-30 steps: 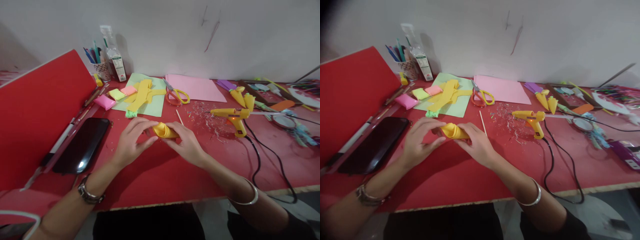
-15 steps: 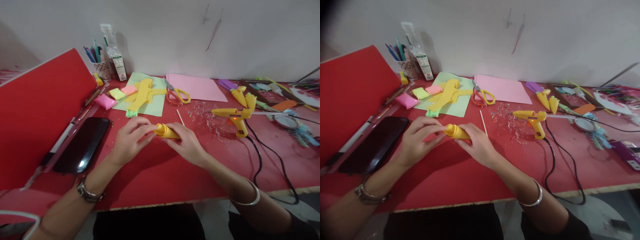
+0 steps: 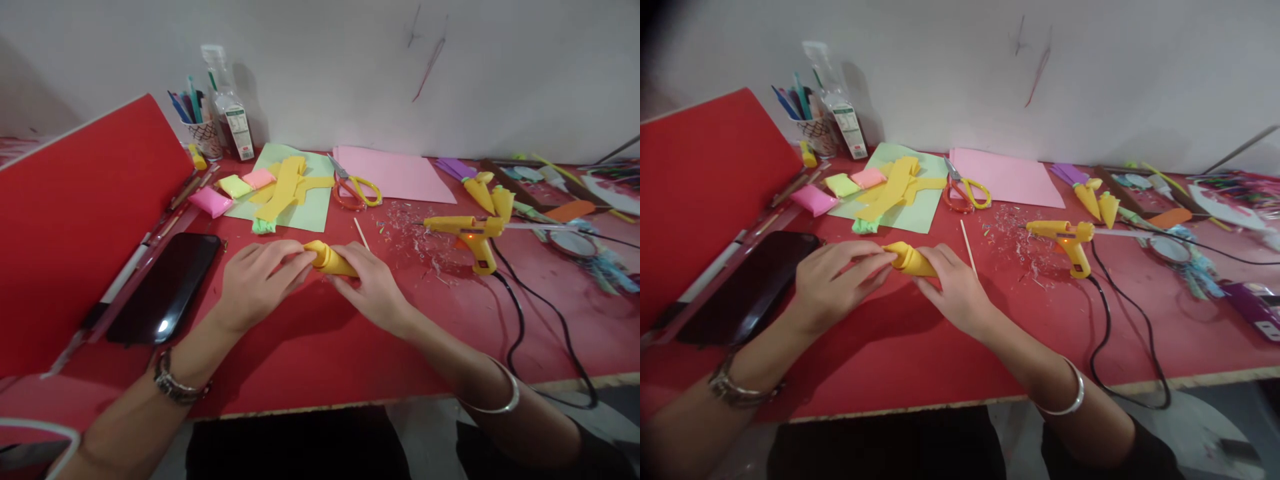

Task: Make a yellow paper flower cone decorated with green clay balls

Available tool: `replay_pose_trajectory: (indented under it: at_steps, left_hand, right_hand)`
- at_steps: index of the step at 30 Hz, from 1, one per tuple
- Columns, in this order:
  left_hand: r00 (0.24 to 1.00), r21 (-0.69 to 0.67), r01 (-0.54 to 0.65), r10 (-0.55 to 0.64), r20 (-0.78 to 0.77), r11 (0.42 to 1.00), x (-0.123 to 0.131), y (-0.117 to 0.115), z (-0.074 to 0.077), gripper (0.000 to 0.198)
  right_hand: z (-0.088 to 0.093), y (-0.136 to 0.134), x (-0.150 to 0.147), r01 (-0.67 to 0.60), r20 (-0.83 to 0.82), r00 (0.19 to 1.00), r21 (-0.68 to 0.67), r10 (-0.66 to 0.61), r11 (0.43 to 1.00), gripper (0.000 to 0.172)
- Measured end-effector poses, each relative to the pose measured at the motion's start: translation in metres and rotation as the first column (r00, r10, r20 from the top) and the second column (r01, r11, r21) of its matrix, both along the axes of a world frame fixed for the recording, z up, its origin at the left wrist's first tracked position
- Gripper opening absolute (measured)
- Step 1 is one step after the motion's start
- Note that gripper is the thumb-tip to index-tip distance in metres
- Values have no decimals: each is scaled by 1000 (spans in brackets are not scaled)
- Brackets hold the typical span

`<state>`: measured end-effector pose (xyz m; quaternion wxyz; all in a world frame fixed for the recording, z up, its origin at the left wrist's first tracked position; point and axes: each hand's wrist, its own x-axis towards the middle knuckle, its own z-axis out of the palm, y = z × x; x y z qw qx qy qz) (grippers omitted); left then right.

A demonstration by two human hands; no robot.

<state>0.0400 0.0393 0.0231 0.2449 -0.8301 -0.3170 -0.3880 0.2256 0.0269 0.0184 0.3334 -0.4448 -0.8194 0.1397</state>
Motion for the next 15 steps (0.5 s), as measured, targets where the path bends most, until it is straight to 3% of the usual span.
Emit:
replay_pose_trajectory:
  at_steps: [5, 15]
  left_hand:
    - [992, -158, 63, -44, 119, 985, 1, 0, -1, 16]
    - [982, -191, 134, -105, 159, 972, 6, 0, -7, 7]
  right_hand:
    - [0, -1, 1, 30, 22, 999, 21, -31, 999, 24]
    - [-4, -2, -3, 76, 32, 997, -32, -75, 997, 24]
